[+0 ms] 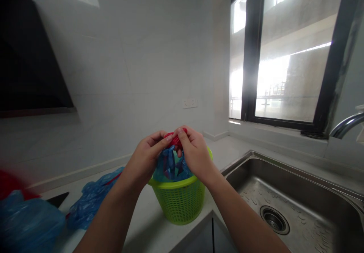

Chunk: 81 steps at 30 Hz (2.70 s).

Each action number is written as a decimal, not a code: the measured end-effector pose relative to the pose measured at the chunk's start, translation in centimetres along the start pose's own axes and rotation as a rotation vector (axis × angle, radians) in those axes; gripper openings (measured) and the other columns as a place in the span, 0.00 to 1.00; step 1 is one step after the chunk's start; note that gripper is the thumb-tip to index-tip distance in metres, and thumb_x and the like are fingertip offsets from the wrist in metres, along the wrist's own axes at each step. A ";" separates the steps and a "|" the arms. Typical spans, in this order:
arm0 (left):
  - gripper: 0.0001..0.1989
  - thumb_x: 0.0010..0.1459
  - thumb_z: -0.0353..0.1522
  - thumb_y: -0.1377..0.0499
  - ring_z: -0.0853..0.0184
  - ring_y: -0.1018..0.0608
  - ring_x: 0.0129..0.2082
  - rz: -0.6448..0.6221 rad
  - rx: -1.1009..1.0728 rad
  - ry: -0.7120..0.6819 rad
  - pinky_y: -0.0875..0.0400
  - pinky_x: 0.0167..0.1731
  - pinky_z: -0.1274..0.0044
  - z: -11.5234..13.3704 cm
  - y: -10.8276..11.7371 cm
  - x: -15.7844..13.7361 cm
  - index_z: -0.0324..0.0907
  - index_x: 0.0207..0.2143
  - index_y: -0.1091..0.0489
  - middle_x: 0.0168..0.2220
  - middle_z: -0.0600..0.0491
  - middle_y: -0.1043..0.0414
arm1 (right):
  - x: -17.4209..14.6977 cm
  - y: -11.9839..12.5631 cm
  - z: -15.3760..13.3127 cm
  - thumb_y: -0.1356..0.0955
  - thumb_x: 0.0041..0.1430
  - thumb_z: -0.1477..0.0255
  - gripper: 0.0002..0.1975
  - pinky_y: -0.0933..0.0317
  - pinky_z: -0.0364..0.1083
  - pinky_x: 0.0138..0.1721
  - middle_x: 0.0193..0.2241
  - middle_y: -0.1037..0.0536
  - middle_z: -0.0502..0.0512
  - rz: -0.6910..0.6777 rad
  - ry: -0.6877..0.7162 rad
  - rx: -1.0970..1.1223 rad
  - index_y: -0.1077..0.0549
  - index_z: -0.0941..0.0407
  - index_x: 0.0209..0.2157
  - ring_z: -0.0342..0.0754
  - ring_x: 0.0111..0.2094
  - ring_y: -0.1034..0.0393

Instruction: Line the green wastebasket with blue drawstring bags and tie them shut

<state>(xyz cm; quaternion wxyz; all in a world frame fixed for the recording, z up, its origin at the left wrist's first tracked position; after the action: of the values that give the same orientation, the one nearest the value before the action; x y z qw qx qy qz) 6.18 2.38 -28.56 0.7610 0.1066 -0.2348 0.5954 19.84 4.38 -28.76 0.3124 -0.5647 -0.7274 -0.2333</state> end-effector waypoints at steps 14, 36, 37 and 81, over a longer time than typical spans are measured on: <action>0.22 0.52 0.34 0.29 0.65 0.22 0.34 0.032 0.218 -0.096 0.28 0.37 0.77 0.4 0.4 -0.2 0.42 0.47 0.32 0.33 0.53 0.24 | 0.2 -0.1 0.8 0.31 0.64 0.61 0.14 0.48 0.40 0.22 0.19 0.30 0.42 0.039 0.015 -0.056 0.36 0.53 0.44 0.40 0.19 0.42; 0.11 0.61 0.31 0.42 0.62 0.23 0.33 0.179 0.877 -0.295 0.33 0.35 0.76 2.9 1.2 -1.6 0.45 0.39 0.20 0.33 0.53 0.22 | -1.4 -0.5 -1.6 0.35 0.59 0.85 0.15 0.39 0.54 0.48 0.38 0.21 0.55 0.024 0.501 -0.757 0.20 0.54 0.32 0.53 0.43 0.32; 0.11 0.60 0.31 0.42 0.62 0.23 0.33 0.163 0.855 -0.267 0.34 0.33 0.76 2.9 1.3 -1.5 0.44 0.39 0.19 0.32 0.53 0.23 | -1.5 -0.5 -1.5 0.35 0.60 0.84 0.15 0.39 0.54 0.49 0.39 0.21 0.55 0.051 0.516 -0.756 0.20 0.54 0.32 0.53 0.44 0.32; 0.20 0.58 0.39 0.34 0.62 0.22 0.34 -0.012 0.116 0.034 0.30 0.32 0.76 3.3 0.8 -2.2 0.39 0.50 0.27 0.38 0.45 0.22 | -1.4 2.0 -3.0 0.30 0.62 0.65 0.12 0.35 0.43 0.29 0.23 0.22 0.52 0.039 -0.157 0.046 0.22 0.59 0.42 0.42 0.23 0.31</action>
<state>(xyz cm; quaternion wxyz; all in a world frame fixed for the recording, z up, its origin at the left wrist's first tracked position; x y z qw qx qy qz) 4.28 -0.73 -26.90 0.7608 0.1418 -0.1862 0.6053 22.59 1.88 -27.67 0.2716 -0.5881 -0.7437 -0.1652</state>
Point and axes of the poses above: each hand's wrist, its own x-axis towards the middle knuckle, its own y-axis out of the back of the hand, z = x × y, the point moved 2 cm from there along x, towards the middle knuckle
